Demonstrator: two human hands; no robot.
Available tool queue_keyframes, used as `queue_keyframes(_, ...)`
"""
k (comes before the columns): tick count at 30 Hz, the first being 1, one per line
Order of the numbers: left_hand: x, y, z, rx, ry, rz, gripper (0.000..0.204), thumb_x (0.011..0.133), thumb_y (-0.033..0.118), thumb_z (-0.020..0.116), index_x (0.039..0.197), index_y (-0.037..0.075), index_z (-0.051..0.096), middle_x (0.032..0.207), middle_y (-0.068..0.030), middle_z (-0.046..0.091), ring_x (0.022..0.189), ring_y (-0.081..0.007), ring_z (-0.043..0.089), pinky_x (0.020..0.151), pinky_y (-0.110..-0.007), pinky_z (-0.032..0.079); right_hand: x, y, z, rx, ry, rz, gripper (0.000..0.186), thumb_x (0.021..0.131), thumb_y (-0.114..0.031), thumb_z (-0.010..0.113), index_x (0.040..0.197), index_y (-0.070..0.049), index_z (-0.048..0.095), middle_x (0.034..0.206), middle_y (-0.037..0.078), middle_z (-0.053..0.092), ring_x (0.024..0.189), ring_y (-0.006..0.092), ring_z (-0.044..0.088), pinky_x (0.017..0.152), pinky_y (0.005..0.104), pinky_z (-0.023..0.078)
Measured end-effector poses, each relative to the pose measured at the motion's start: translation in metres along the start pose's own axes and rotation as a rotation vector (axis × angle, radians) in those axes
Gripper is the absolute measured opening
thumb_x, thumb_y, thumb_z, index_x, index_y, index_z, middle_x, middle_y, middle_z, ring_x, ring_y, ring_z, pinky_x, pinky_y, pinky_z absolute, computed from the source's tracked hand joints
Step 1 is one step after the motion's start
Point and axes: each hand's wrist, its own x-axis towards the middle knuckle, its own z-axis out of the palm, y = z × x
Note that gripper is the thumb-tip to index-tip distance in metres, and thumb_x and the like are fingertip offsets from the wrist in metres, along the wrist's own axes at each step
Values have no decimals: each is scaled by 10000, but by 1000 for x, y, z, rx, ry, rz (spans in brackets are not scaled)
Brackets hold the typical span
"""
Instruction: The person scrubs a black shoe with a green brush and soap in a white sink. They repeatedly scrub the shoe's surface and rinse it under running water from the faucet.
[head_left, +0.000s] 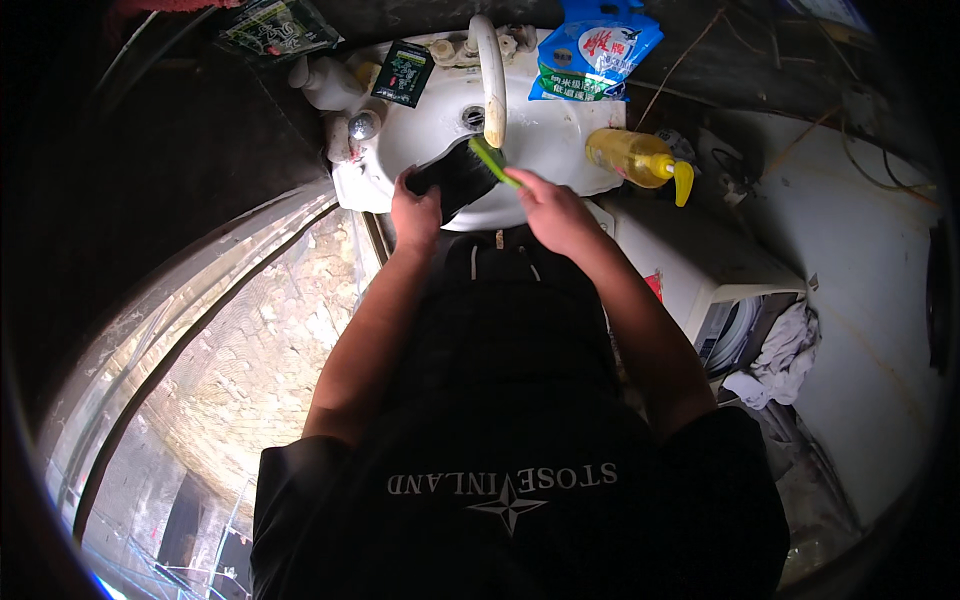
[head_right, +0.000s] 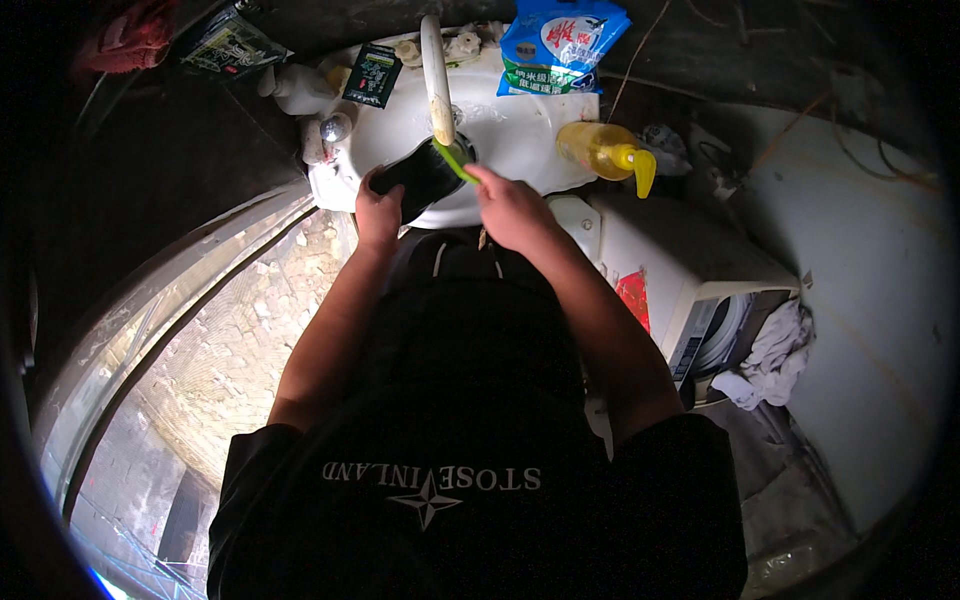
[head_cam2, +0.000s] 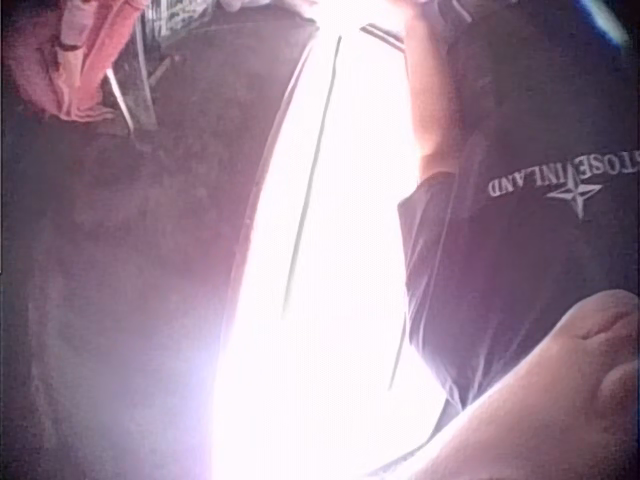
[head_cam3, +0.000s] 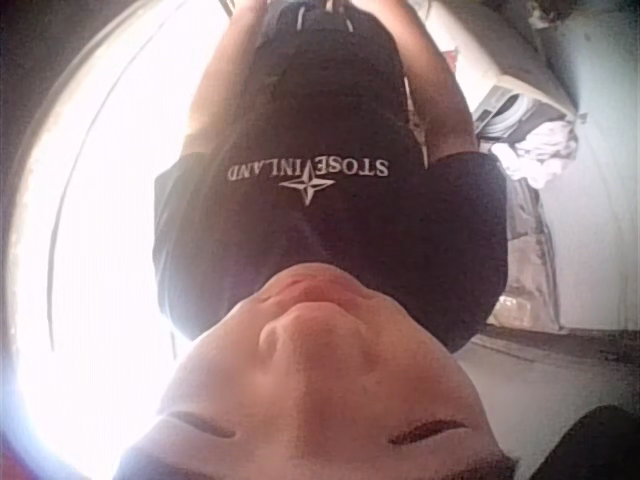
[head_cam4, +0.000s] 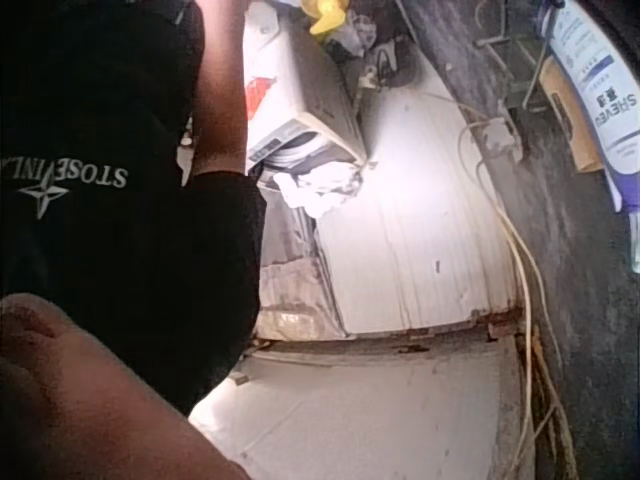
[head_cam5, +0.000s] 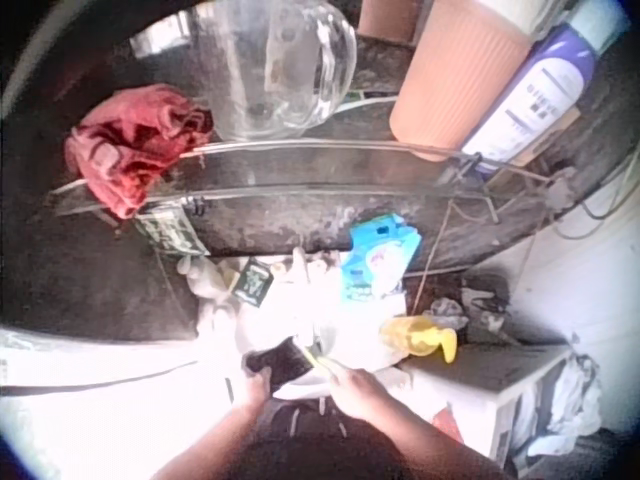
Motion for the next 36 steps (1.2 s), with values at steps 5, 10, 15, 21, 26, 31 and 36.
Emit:
queue_keyframes(5,-26,36,22,34,-14,93,531,884,72,649,1387,9,488,1146,-260,695,1086,-369,691,966,-407,522,30,-11,34,-146,-131,98,399,954,-167,523,1320,-55,636,1070,243,721,1028,419,692,894,493,553)
queue_keyframes(10,-49,69,23,189,-54,136,539,882,101,643,1391,17,486,1116,-284,697,1063,-411,696,931,-419,544,82,-11,43,-143,-181,345,308,918,-175,576,1156,-39,717,1107,232,726,1087,401,690,932,468,555)
queue_keyframes(15,-46,63,24,213,-29,137,542,891,110,647,1397,16,476,1100,-288,704,1068,-424,696,919,-436,548,88,-45,32,-239,-312,222,297,909,-213,601,1098,-34,744,1138,201,733,1058,351,717,885,440,572)
queue_keyframes(21,-56,75,26,241,-106,224,522,898,84,634,1390,15,472,1085,-292,703,1038,-435,702,896,-443,558,113,-22,41,95,-310,395,327,936,-200,575,1171,-9,699,1097,184,745,886,306,750,687,434,598)
queue_keyframes(26,-52,69,22,209,-70,212,541,890,53,601,1401,-16,439,1014,-312,700,967,-472,695,861,-475,554,83,-42,26,69,-396,281,381,930,-312,563,1192,-53,661,996,152,726,798,275,706,545,404,561)
queue_keyframes(31,-50,73,26,229,-83,269,540,880,52,603,1396,-7,455,1015,-303,703,970,-464,699,863,-471,556,93,-40,31,175,-436,439,385,939,-312,590,1189,-29,669,1042,177,719,860,289,717,589,431,599)
queue_keyframes(36,-44,65,21,209,-73,195,554,884,91,640,1409,26,475,1118,-284,697,1074,-413,694,941,-427,542,71,-61,6,184,-439,474,482,935,-414,622,1337,-147,622,1106,127,732,844,258,726,593,404,605)
